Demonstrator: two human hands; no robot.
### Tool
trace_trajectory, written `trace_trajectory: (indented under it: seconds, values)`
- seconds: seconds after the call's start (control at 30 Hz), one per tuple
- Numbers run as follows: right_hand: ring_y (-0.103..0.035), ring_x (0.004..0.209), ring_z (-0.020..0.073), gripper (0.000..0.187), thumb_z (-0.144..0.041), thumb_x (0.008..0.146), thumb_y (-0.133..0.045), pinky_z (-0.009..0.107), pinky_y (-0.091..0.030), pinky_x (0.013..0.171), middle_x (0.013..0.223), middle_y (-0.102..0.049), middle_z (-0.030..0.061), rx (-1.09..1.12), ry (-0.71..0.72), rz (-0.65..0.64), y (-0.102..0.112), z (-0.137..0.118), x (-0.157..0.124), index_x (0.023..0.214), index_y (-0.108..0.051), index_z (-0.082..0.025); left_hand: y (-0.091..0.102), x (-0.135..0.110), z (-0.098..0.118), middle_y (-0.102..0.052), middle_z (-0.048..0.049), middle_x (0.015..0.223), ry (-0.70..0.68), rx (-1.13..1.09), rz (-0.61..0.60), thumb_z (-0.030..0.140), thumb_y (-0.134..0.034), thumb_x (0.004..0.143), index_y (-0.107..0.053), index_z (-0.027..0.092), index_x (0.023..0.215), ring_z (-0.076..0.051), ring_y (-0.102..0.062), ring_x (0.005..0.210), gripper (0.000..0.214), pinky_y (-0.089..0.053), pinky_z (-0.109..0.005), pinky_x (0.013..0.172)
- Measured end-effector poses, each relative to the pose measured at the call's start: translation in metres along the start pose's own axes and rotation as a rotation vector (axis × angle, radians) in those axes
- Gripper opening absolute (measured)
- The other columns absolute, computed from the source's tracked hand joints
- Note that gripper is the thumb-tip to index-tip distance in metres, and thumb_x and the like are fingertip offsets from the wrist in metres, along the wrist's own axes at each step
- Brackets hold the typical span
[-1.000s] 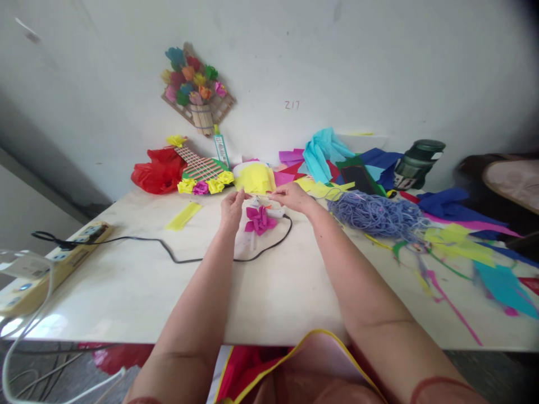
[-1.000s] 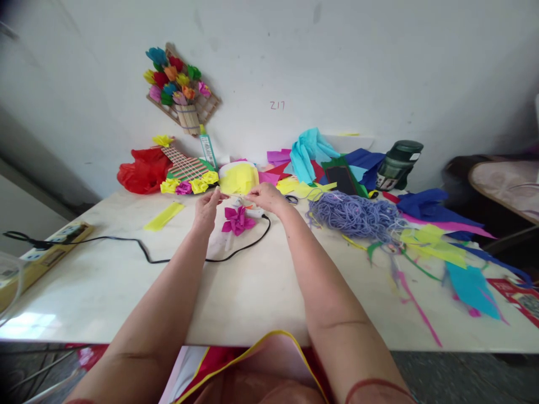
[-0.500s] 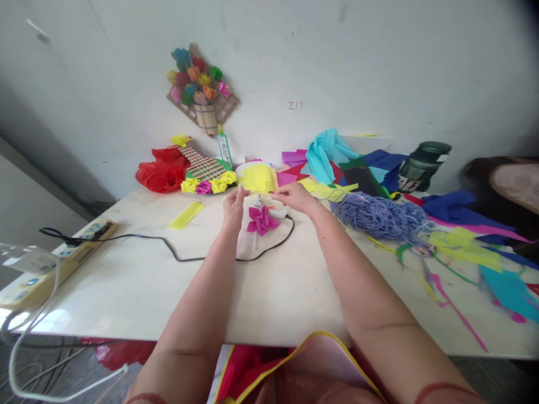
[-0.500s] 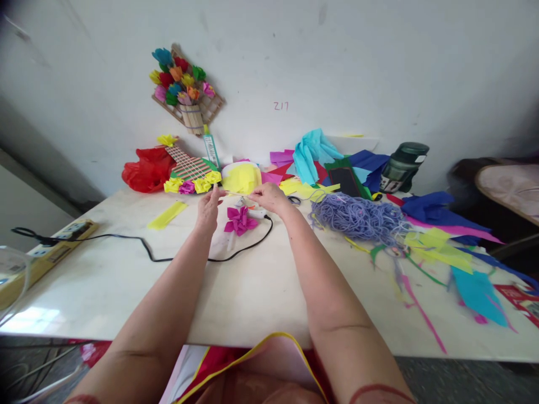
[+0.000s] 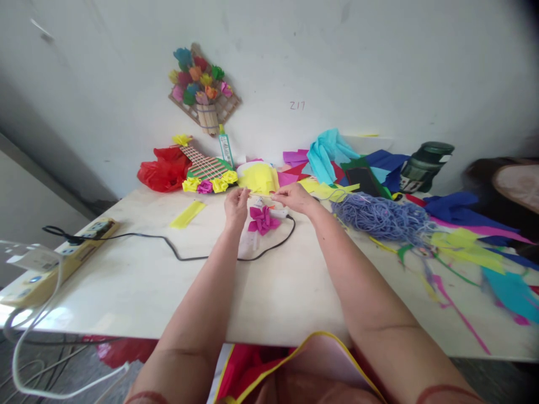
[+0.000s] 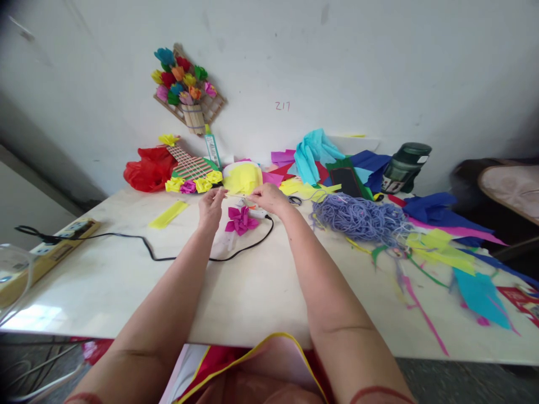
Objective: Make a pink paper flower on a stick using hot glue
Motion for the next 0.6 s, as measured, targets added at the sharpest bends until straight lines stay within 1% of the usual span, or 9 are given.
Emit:
trace_trajectory:
  seconds: [0.17,0.27,0.33,0.43,0.6]
  values:
    - [-0.037,0.055,0.0102,0.030,-0.039,0.076,-0.060,0.026,-0.025,0.054,0.052,-0.040,-0.0030,-0.016,0.000,0.036,0.007,0.002,-0.001,0.057,-0.058,-0.016,0.014,0.002,-0.010,-0.067,-0.0040,0.081,0.076,-0.058,0.091,0.040,-0.054,0.084,-0.062,0.020,0.077,-0.018,-0.062,0.086,0.023,-0.046,-0.028,0.082]
    - [-0.036,0.056,0.0102,0.034,-0.041,0.077,-0.060,0.027,-0.024,0.054,0.053,-0.041,-0.0027,-0.004,0.012,0.047,0.009,0.002,-0.002,0.054,-0.054,-0.017,0.017,0.003,-0.013,-0.067,-0.0034,0.081,0.100,-0.077,0.114,0.039,-0.056,0.082,-0.059,0.020,0.076,-0.018,-0.062,0.086,0.021,-0.046,-0.028,0.083]
    - [-0.037,0.056,0.0104,0.034,-0.042,0.077,-0.060,0.027,-0.024,0.055,0.053,-0.042,-0.0025,0.001,0.014,0.051,0.009,0.002,-0.002,0.056,-0.055,-0.017,0.016,0.003,-0.013,-0.068,-0.0035,0.082,0.101,-0.094,0.109,0.040,-0.057,0.081,-0.058,0.020,0.076,-0.017,-0.062,0.087,0.021,-0.046,-0.029,0.084]
    - [-0.037,0.056,0.0106,0.032,-0.041,0.077,-0.059,0.027,-0.025,0.055,0.053,-0.042,-0.0022,-0.008,0.009,0.049,0.010,0.001,-0.002,0.056,-0.055,-0.017,0.013,0.002,-0.011,-0.069,-0.0053,0.087,0.096,-0.139,0.085,0.045,-0.055,0.083,-0.057,0.020,0.077,-0.018,-0.063,0.091,0.025,-0.046,-0.029,0.086]
    - [-0.039,0.056,0.0109,0.030,-0.039,0.078,-0.060,0.027,-0.025,0.055,0.052,-0.045,-0.0017,-0.031,0.016,0.041,0.009,-0.002,-0.002,0.059,-0.061,-0.015,0.004,0.000,-0.007,-0.070,-0.0077,0.087,0.081,-0.094,-0.012,0.054,-0.050,0.086,-0.057,0.020,0.069,-0.020,-0.063,0.091,0.039,-0.046,-0.032,0.088]
Point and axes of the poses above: each hand's wrist, its own x-axis towards the middle knuckle, its own y-axis out of the back of the hand, z = x × y, the point moved 10 cm from there along x, towards the middle knuckle
